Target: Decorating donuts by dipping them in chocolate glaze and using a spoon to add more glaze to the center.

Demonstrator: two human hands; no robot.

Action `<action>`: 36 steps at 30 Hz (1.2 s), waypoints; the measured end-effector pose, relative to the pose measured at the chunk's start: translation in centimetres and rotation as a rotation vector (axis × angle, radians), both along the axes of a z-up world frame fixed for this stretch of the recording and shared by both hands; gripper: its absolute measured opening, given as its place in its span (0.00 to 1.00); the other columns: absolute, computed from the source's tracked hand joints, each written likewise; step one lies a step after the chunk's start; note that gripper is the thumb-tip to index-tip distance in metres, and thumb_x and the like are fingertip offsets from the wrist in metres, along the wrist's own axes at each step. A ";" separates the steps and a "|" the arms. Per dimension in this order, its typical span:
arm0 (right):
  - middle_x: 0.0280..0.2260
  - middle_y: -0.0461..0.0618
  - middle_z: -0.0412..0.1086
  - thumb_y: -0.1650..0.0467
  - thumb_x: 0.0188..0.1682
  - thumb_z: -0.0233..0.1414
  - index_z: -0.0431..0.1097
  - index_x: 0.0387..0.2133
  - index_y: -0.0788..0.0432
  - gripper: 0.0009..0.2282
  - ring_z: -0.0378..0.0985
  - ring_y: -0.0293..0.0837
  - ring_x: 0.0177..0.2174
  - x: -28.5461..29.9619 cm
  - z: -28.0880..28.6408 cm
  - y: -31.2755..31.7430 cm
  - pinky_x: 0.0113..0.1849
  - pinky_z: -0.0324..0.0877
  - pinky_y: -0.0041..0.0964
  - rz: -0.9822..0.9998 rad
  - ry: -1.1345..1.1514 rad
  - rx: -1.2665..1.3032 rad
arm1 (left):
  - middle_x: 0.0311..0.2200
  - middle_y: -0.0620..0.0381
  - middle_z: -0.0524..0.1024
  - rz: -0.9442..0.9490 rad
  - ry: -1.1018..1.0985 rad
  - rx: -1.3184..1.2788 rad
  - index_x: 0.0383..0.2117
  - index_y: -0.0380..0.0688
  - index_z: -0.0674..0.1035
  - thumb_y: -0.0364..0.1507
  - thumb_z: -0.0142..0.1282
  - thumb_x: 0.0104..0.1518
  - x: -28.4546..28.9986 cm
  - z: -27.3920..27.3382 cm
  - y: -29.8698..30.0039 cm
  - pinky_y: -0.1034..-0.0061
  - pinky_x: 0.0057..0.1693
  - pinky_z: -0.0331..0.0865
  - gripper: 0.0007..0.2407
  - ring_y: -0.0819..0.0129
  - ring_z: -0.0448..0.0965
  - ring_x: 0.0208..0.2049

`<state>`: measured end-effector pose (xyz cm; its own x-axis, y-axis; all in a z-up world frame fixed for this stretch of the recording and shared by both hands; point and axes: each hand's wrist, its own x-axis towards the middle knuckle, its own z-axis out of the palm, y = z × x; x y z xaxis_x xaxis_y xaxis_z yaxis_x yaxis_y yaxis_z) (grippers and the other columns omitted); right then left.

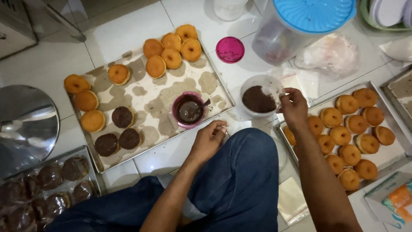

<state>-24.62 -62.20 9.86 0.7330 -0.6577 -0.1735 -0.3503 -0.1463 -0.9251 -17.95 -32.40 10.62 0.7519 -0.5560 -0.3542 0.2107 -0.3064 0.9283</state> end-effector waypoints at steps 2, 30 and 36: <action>0.30 0.62 0.67 0.75 0.55 0.49 0.65 0.52 0.71 0.14 0.78 0.53 0.25 -0.1 -0.2 0.3 0.30 0.79 0.50 -0.008 -0.022 0.042 | 0.34 0.43 0.83 0.028 0.000 -0.013 0.48 0.42 0.81 0.26 0.54 0.62 0.1 0.4 0.1 0.64 0.39 0.79 0.11 0.58 0.83 0.33; 0.41 0.54 0.69 0.64 0.63 0.52 0.68 0.55 0.62 0.15 0.71 0.47 0.39 2.0 2.3 0.9 0.40 0.67 0.43 0.043 -0.019 -0.534 | 0.36 0.61 0.83 -0.029 -0.092 -0.083 0.47 0.45 0.80 0.31 0.53 0.64 3.4 1.7 9.6 0.79 0.49 0.73 0.10 0.73 0.82 0.39; 0.51 0.55 0.71 0.61 0.53 0.49 0.67 0.59 0.53 0.21 0.76 0.47 0.48 11.1 16.0 11.4 0.46 0.68 0.43 0.584 0.336 -0.274 | 0.49 0.58 0.82 0.208 -0.220 0.251 0.47 0.53 0.80 0.47 0.40 0.64 15.4 -1.7 11.8 0.68 0.52 0.76 0.19 0.66 0.83 0.45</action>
